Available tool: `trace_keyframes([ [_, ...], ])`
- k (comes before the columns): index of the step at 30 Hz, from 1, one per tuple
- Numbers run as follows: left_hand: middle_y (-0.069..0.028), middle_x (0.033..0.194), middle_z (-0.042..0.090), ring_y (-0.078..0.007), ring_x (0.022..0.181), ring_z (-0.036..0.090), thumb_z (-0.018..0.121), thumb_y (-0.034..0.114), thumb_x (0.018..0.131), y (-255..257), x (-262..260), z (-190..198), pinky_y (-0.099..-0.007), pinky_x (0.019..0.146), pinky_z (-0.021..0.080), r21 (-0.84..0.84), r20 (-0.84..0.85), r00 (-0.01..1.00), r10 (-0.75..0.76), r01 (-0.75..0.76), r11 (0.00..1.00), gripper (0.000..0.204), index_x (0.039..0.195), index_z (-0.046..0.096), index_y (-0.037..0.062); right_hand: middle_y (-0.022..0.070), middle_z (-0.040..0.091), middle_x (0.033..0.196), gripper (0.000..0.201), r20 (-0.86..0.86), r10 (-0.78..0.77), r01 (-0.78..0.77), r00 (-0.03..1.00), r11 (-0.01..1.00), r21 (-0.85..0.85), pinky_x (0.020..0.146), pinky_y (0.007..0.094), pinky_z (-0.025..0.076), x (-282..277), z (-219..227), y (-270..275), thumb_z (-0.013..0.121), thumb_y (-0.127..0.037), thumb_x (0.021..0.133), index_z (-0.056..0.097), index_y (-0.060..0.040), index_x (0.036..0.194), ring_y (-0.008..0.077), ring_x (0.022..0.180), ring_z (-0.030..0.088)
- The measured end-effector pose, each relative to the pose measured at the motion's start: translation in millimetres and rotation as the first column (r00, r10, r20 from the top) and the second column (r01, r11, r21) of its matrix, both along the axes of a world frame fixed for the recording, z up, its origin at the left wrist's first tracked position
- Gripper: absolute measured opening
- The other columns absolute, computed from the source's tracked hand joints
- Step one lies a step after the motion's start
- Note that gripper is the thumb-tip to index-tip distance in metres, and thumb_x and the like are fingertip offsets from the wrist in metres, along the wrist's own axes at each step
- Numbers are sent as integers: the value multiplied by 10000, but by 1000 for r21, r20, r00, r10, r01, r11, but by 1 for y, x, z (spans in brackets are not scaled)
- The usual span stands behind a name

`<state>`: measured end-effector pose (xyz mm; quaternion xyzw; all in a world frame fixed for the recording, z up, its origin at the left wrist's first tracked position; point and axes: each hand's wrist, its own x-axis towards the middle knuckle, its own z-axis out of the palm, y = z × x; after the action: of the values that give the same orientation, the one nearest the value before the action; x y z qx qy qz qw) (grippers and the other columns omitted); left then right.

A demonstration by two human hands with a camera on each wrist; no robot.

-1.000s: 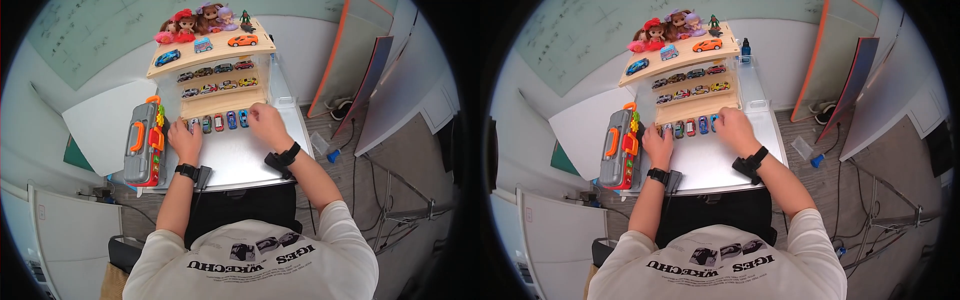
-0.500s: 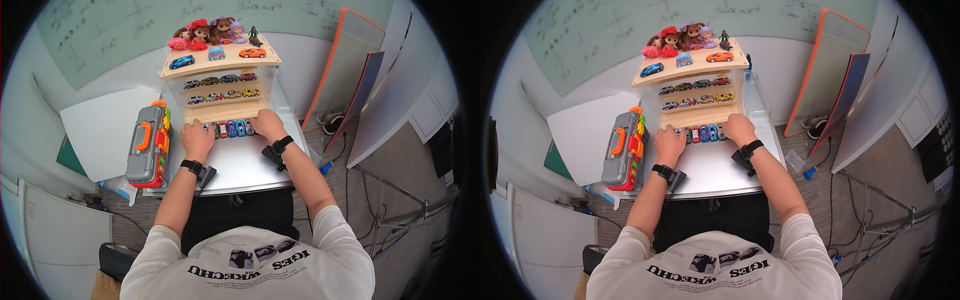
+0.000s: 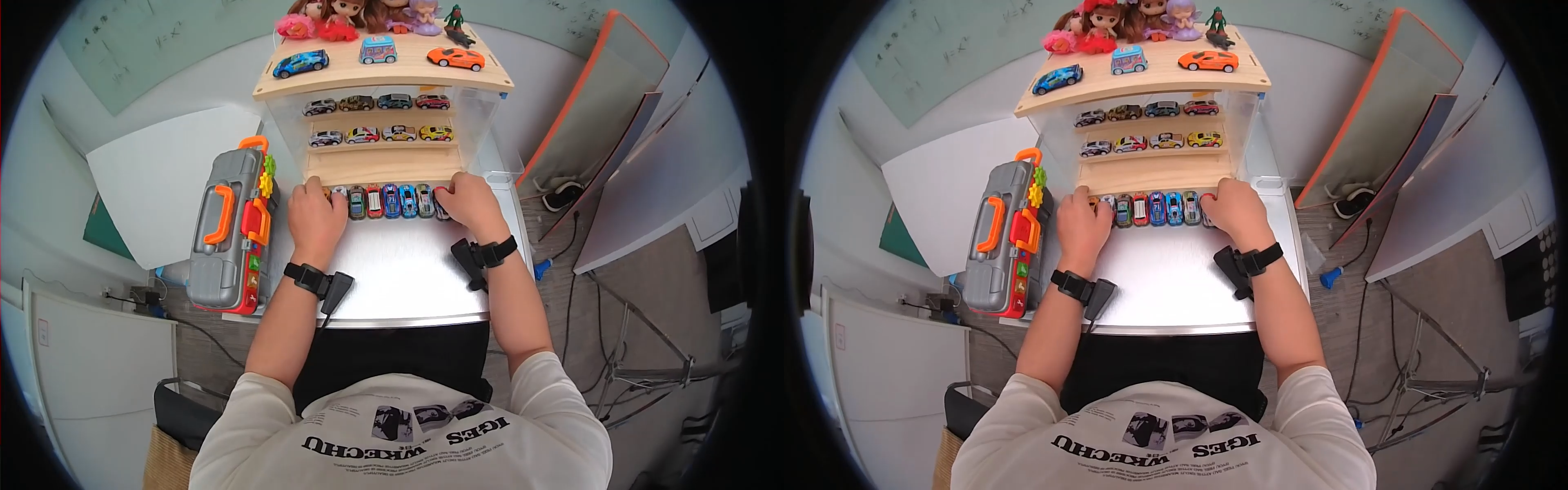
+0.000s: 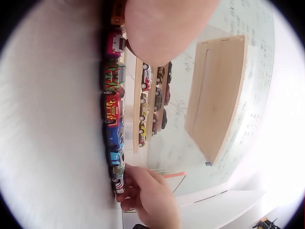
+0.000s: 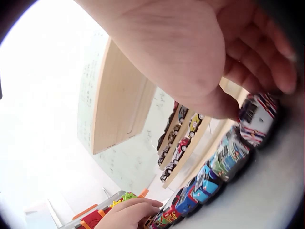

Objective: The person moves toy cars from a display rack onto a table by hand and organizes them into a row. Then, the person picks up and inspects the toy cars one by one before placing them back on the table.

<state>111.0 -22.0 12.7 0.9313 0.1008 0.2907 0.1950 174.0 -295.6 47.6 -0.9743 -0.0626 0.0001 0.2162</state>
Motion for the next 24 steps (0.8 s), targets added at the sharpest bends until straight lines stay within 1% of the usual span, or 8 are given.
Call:
trace_keyframes([
  [3, -275, 975, 683, -465, 919, 657, 663, 199, 859, 2, 0, -2, -544, 831, 534, -17, -10, 1000, -4, 4, 1000, 387, 1155, 696, -47, 272, 736, 918, 370, -36, 8, -9, 999, 999, -43, 805, 478, 592, -10, 11, 1, 704, -284, 809, 744, 56, 951, 430, 876, 729],
  [5, -244, 917, 665, -443, 881, 645, 657, 136, 845, 2, 1, -4, -541, 794, 531, 5, 49, 999, -13, 12, 1000, 215, 980, 676, -30, 269, 737, 918, 372, -80, 22, -29, 997, 997, -76, 800, 474, 592, -13, 17, 0, 723, -280, 787, 744, 56, 945, 426, 876, 730],
  [10, -234, 929, 674, -431, 882, 661, 671, 154, 840, 3, 0, -2, -529, 801, 541, -24, -1, 1000, -7, 7, 1000, 237, 998, 699, -21, 264, 737, 917, 355, -164, -9, -12, 986, 991, -130, 788, 470, 590, -24, 36, 2, 763, -249, 742, 745, 55, 924, 422, 887, 731],
  [16, -237, 924, 674, -416, 872, 683, 701, 202, 838, 4, -2, -1, -515, 781, 566, -46, -48, 997, 55, -58, 997, 251, 938, 686, -27, 270, 730, 911, 284, 20, -28, 32, 999, 970, -240, 772, 487, 586, -19, 27, 3, 752, -188, 760, 746, 49, 915, 444, 879, 720],
  [18, -230, 919, 677, -398, 864, 697, 716, 219, 833, 4, -2, -1, -506, 767, 581, -34, -50, 995, 89, -91, 995, 254, 900, 675, -23, 270, 722, 899, 263, 172, -4, 33, 985, 986, -163, 753, 506, 579, -16, 40, 9, 740, -169, 778, 741, 49, 926, 459, 853, 707],
  [20, -230, 923, 690, -383, 844, 719, 715, 261, 847, 5, -5, 2, -490, 746, 601, -39, -98, 989, 109, -113, 993, 289, 901, 686, -21, 265, 714, 881, 235, 246, 118, -87, 962, 987, -132, 776, 514, 567, -12, 49, 29, 725, -147, 800, 723, 55, 919, 459, 856, 697],
  [22, -222, 917, 700, -378, 827, 730, 709, 276, 855, 5, -7, 6, -479, 730, 609, -36, -147, 983, 109, -116, 993, 295, 906, 694, -14, 257, 713, 900, 211, 386, 426, -467, 818, 884, 13, 816, 507, 557, 0, 52, 61, 715, -142, 818, 706, 52, 900, 448, 884, 691],
  [24, -215, 911, 710, -372, 809, 741, 702, 291, 864, 6, -7, 8, -467, 715, 617, -31, -191, 975, 113, -121, 992, 301, 910, 703, -7, 252, 714, 916, 198, 377, 502, -537, 778, 844, -15, 835, 502, 556, 14, 46, 94, 711, -139, 827, 706, 47, 895, 441, 900, 691],
])
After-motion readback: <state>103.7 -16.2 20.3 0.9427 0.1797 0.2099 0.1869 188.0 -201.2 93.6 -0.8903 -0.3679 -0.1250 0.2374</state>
